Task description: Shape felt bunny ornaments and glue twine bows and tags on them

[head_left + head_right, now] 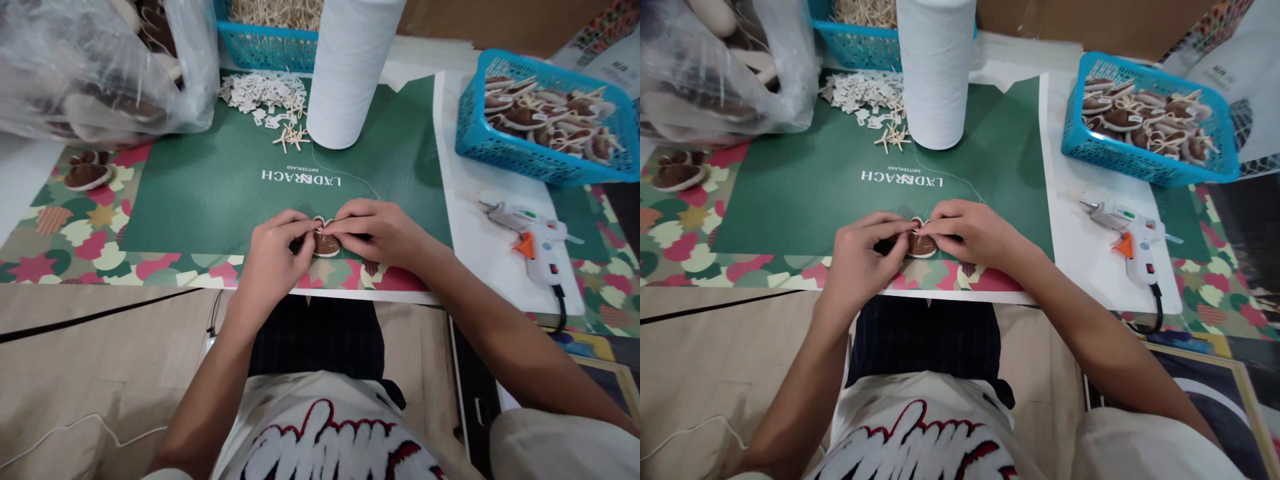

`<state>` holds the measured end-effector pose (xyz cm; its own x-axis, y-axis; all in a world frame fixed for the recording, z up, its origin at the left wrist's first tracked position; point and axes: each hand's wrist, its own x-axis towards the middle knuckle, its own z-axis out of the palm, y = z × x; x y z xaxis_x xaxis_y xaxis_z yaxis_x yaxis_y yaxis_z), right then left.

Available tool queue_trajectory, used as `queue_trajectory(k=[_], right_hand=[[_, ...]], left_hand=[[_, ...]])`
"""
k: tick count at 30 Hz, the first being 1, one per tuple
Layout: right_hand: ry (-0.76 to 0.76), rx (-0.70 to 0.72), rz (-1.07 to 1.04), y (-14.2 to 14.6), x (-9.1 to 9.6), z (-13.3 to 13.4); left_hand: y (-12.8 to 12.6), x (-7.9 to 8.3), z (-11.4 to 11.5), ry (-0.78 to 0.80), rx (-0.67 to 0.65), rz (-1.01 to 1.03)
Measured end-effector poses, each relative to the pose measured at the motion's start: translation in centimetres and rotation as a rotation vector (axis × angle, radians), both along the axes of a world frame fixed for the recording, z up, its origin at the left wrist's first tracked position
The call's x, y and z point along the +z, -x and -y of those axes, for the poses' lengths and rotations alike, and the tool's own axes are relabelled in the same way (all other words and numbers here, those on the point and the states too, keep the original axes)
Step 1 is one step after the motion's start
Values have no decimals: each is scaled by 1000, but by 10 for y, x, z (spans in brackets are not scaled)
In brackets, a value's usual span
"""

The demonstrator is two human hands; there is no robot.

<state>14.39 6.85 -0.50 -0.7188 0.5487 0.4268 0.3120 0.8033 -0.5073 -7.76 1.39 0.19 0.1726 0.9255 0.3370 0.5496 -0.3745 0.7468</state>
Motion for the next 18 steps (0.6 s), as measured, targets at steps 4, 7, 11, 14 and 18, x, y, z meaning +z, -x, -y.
queue_trajectory(k=[4,7,11,14,18], right_hand=[[90,-19,-24,-1,2,-1],[185,-52,-50,-1,5,-2],[234,-37,-87,1,7,-4],[208,-15,-72,1,5,-4],[153,-25,-11,1,2,-4]], left_hand=[[1,-1,0,2,-4,0],[1,-2,1,-7,1,-2],[2,-5,1,-27,-6,2],[4,-7,0,-44,-16,15],[4,-8,0,-55,-26,25]])
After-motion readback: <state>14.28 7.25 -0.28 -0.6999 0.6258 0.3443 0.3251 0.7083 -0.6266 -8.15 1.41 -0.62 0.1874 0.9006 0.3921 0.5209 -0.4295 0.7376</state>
